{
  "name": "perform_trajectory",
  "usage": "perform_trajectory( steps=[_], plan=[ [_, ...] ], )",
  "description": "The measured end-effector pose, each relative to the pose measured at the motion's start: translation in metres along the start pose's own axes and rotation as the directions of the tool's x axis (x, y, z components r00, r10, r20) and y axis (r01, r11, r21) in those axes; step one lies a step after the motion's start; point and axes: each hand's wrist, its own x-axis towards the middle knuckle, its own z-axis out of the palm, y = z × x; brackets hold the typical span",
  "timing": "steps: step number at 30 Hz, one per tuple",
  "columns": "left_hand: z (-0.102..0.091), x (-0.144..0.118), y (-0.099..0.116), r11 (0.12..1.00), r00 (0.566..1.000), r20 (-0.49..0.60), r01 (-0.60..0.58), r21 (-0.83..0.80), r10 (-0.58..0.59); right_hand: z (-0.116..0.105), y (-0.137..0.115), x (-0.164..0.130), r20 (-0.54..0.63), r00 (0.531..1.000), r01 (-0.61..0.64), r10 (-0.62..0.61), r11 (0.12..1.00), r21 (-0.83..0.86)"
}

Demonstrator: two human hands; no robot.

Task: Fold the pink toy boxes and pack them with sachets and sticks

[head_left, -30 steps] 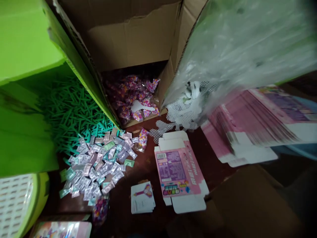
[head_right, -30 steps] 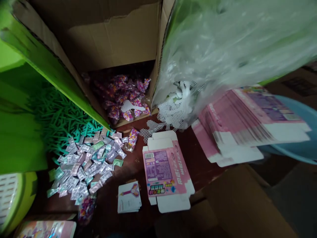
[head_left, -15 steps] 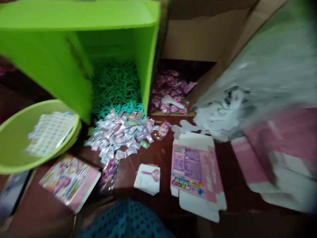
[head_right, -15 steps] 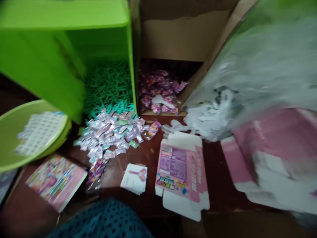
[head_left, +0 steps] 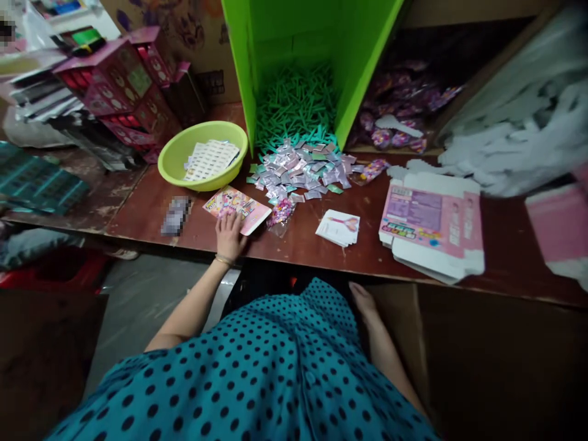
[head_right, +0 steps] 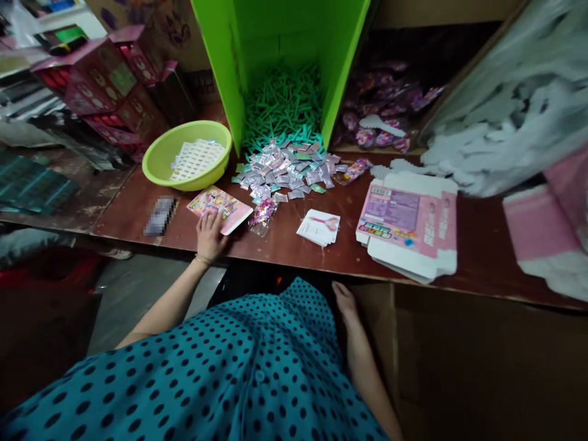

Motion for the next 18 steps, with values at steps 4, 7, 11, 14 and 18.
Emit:
perform_trajectory(
  steps=[4, 7, 11, 14, 18],
  plan=[
    [-0.022, 0.011, -0.030, 0.970, 0.970, -0.237, -0.004, -0.241, -0.055, -0.010, 0.000, -0.022, 0.041, 0.996, -0.075, 0.078, 0.994, -0.086],
    [-0.043, 0.013, -0.034, 0.866, 0.917, -0.371, -0.066, -0.496, -0.143, -0.029, -0.036, -0.034, 0.093, 0.996, 0.021, -0.017, 0.999, -0.050],
    [-0.063, 0.009, -0.030, 0.740, 0.888, -0.385, -0.081, -0.667, -0.250, -0.038, -0.098, -0.032, 0.185, 0.961, 0.202, -0.208, 0.978, 0.051],
    [-0.067, 0.003, -0.027, 0.706, 0.873, -0.399, -0.094, -0.702, -0.281, -0.031, -0.136, -0.017, 0.281, 0.899, 0.332, -0.337, 0.941, 0.065],
    [-0.063, -0.007, -0.023, 0.695, 0.875, -0.387, -0.085, -0.714, -0.290, -0.015, -0.171, 0.005, 0.362, 0.827, 0.437, -0.430, 0.897, 0.067]
  ],
)
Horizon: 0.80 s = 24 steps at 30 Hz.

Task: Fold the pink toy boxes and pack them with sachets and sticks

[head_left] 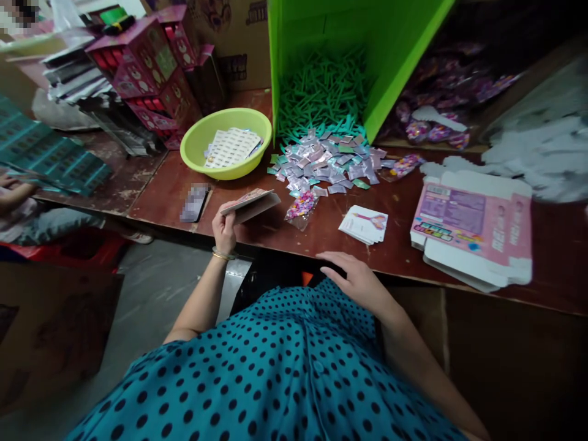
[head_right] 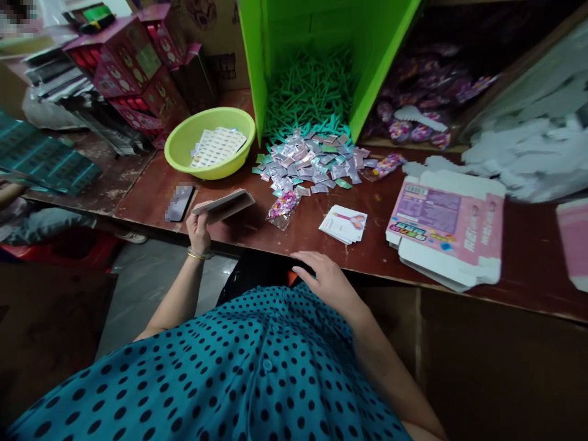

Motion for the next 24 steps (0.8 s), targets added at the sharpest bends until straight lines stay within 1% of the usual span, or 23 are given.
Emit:
perform_trajectory(
  steps=[3, 6, 8, 10, 12, 13, 15, 17, 19, 20, 21, 22, 24],
  plan=[
    [0.002, -0.006, -0.001, 1.000, 1.000, 0.020, -0.010, 0.010, 0.010, 0.005, -0.006, 0.020, 0.051, 0.998, 0.047, -0.046, 0.999, -0.018],
    [0.003, -0.008, 0.000, 0.999, 0.998, 0.044, -0.046, -0.023, 0.047, 0.007, -0.003, 0.034, 0.098, 0.991, 0.092, -0.091, 0.996, -0.014],
    [0.003, -0.007, 0.003, 0.996, 0.994, 0.065, -0.080, -0.045, 0.083, 0.002, 0.004, 0.042, 0.114, 0.988, 0.108, -0.106, 0.994, -0.018],
    [0.003, -0.007, 0.006, 0.994, 0.989, 0.103, -0.105, -0.015, 0.106, -0.014, 0.015, 0.049, 0.095, 0.991, 0.094, -0.089, 0.994, -0.050],
    [0.001, -0.007, 0.005, 0.991, 0.982, 0.149, -0.126, 0.042, 0.118, -0.045, 0.029, 0.059, 0.026, 0.998, 0.052, -0.049, 0.992, -0.116],
    [0.001, -0.007, 0.004, 0.989, 0.978, 0.167, -0.135, 0.065, 0.122, -0.066, 0.038, 0.065, -0.026, 0.999, 0.020, -0.025, 0.988, -0.154],
    [0.001, -0.003, -0.001, 0.988, 0.977, 0.175, -0.133, 0.081, 0.118, -0.120, 0.061, 0.081, -0.166, 0.985, -0.077, 0.039, 0.970, -0.231],
    [0.004, 0.005, -0.004, 0.992, 0.987, 0.128, -0.107, 0.069, 0.098, -0.183, 0.093, 0.099, -0.316, 0.940, -0.222, 0.126, 0.931, -0.291],
    [0.009, 0.015, -0.003, 0.996, 0.996, 0.046, -0.078, 0.047, 0.076, -0.241, 0.133, 0.119, -0.435, 0.864, -0.412, 0.253, 0.852, -0.324],
    [0.012, 0.020, -0.001, 0.997, 0.998, 0.012, -0.065, 0.041, 0.064, -0.265, 0.154, 0.130, -0.477, 0.811, -0.519, 0.338, 0.792, -0.321],
    [0.015, 0.025, 0.002, 0.998, 0.999, -0.008, -0.053, 0.041, 0.054, -0.285, 0.175, 0.139, -0.513, 0.756, -0.604, 0.408, 0.736, -0.306],
    [0.018, 0.029, 0.005, 0.998, 0.999, -0.019, -0.041, 0.050, 0.042, -0.299, 0.195, 0.148, -0.540, 0.699, -0.674, 0.470, 0.684, -0.277],
    [0.022, 0.035, 0.008, 0.997, 0.999, -0.022, -0.026, 0.076, 0.028, -0.313, 0.229, 0.162, -0.577, 0.590, -0.774, 0.565, 0.601, -0.202]
  ],
)
